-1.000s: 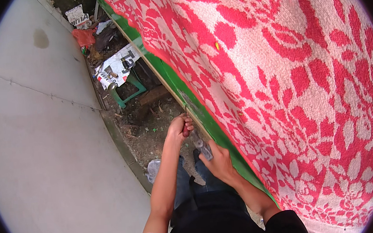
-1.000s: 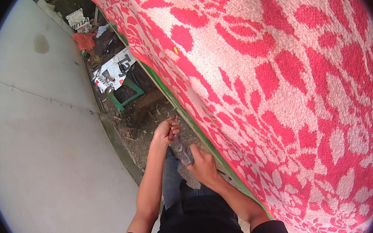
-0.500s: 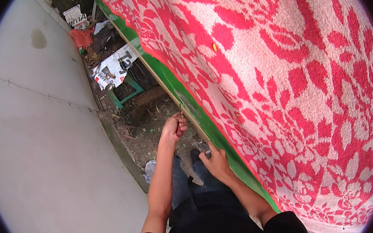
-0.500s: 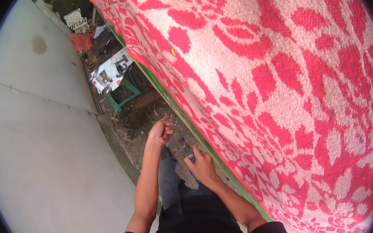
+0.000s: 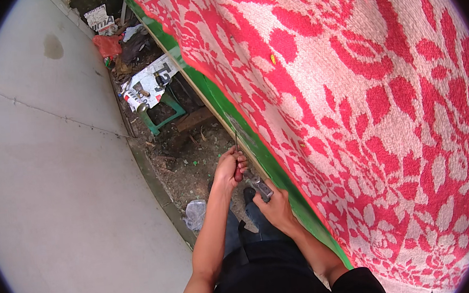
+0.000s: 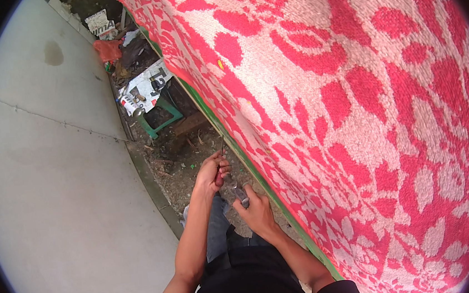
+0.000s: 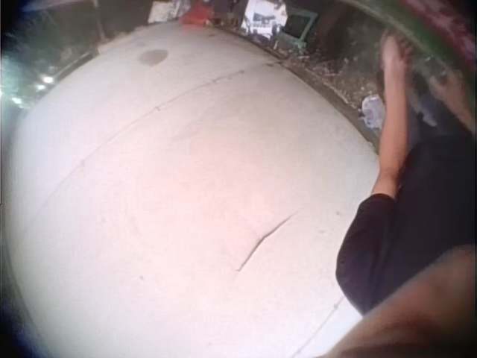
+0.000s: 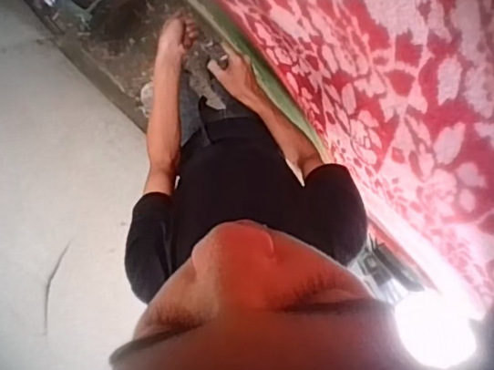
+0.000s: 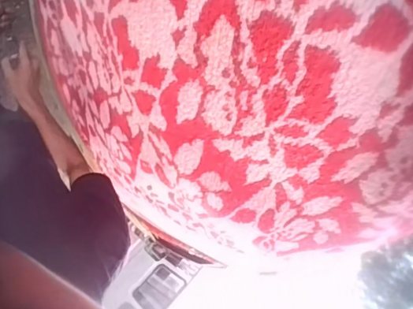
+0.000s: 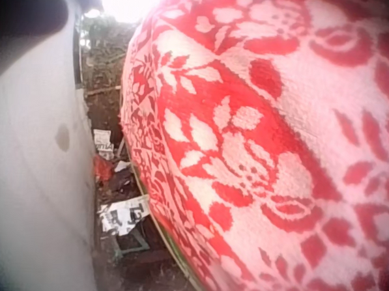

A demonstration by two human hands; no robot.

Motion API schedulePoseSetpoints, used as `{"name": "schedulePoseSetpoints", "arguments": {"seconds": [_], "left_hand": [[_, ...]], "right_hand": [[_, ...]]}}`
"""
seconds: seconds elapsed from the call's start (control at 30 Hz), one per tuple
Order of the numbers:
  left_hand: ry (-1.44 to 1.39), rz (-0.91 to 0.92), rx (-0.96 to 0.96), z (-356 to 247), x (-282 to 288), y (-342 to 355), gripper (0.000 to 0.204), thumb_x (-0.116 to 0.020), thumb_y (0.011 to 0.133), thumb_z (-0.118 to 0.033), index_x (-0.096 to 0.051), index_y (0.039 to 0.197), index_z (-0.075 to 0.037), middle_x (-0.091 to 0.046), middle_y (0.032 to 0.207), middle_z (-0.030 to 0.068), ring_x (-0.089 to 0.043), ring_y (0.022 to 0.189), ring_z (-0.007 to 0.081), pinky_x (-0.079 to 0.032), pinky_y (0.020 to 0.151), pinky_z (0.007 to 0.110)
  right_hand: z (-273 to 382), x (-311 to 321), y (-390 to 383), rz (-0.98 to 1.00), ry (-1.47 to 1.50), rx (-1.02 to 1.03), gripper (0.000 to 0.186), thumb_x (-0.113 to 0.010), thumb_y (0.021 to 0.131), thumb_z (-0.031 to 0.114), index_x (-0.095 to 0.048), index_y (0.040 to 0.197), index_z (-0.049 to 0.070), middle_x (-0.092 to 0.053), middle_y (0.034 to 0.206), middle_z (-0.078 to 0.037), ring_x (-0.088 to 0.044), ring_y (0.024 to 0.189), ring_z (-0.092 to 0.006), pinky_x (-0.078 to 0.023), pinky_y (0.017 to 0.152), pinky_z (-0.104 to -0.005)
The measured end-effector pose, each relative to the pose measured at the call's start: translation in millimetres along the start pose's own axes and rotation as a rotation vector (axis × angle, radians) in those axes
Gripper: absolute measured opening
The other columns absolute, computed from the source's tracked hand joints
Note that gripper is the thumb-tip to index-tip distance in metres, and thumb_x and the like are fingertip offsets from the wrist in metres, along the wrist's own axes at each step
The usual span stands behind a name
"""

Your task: The person uses a scraper to remove material from the edge of a green vehicle panel. They then ignite a blowtorch and apply heat to the same area while continuing to scrape. The work is performed on the side of a vehicle with a patterned cloth covering the upper portion.

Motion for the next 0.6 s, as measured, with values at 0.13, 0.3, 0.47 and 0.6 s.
{"name": "schedulePoseSetpoints", "arguments": {"seconds": [0.13, 0.3, 0.47, 0.6], "left_hand": [[0.031, -0.059, 0.001, 0.9, -2.4, -2.5, 0.014, -0.04, 0.097, 0.003, -0.042, 0.106, -0.008, -0.042, 0.067, -0.0008, -0.039, 0.05, 0.0087, -0.034, 0.042, 0.024], [0.001, -0.068, -0.005, -1.8, -10.1, -2.9, 0.015, -0.039, 0.094, 0.005, -0.044, 0.102, -0.007, -0.042, 0.067, -0.0009, -0.039, 0.051, 0.0089, -0.034, 0.042, 0.025], [-0.058, -0.122, 0.052, 6.4, 42.7, 37.2, 0.019, -0.037, 0.09, 0.008, -0.047, 0.1, -0.006, -0.042, 0.068, -0.0011, -0.039, 0.051, 0.0084, -0.034, 0.043, 0.024], [-0.055, -0.108, 0.02, 0.1, 24.7, 45.8, 0.022, -0.035, 0.089, 0.009, -0.046, 0.1, -0.007, -0.042, 0.068, -0.001, -0.039, 0.051, 0.008, -0.034, 0.043, 0.024]], "right_hand": [[8.5, 1.2, -4.4, 0.051, -0.027, 0.035, 0.018, -0.07, 0.08, 0.008, -0.056, 0.088, 0.0, -0.057, 0.065, -0.018, -0.062, 0.057, -0.0301, -0.047, 0.054, -0.0395], [52.0, 18.8, -24.6, 0.025, 0.065, 0.489, 0.025, -0.075, 0.076, 0.007, -0.056, 0.09, 0.0, -0.06, 0.074, -0.019, -0.065, 0.064, -0.0311, -0.049, 0.057, -0.0393], [-15.5, -14.2, 11.1, 0.029, -0.184, 0.184, 0.033, -0.078, 0.073, 0.005, -0.058, 0.099, 0.0, -0.063, 0.081, -0.019, -0.066, 0.077, -0.0397, -0.05, 0.063, -0.0438], [-3.6, 20.5, 0.5, -0.113, -0.072, 0.21, 0.024, -0.071, 0.08, 0.006, -0.059, 0.1, -0.002, -0.06, 0.072, -0.016, -0.062, 0.062, -0.0282, -0.048, 0.058, -0.0365]]}}
Point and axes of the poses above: each hand's wrist, its own y-axis towards the middle knuckle, its own x-axis out of the back of the hand, z = x × y, the point moved 9 cm from there along y, towards the middle knuckle
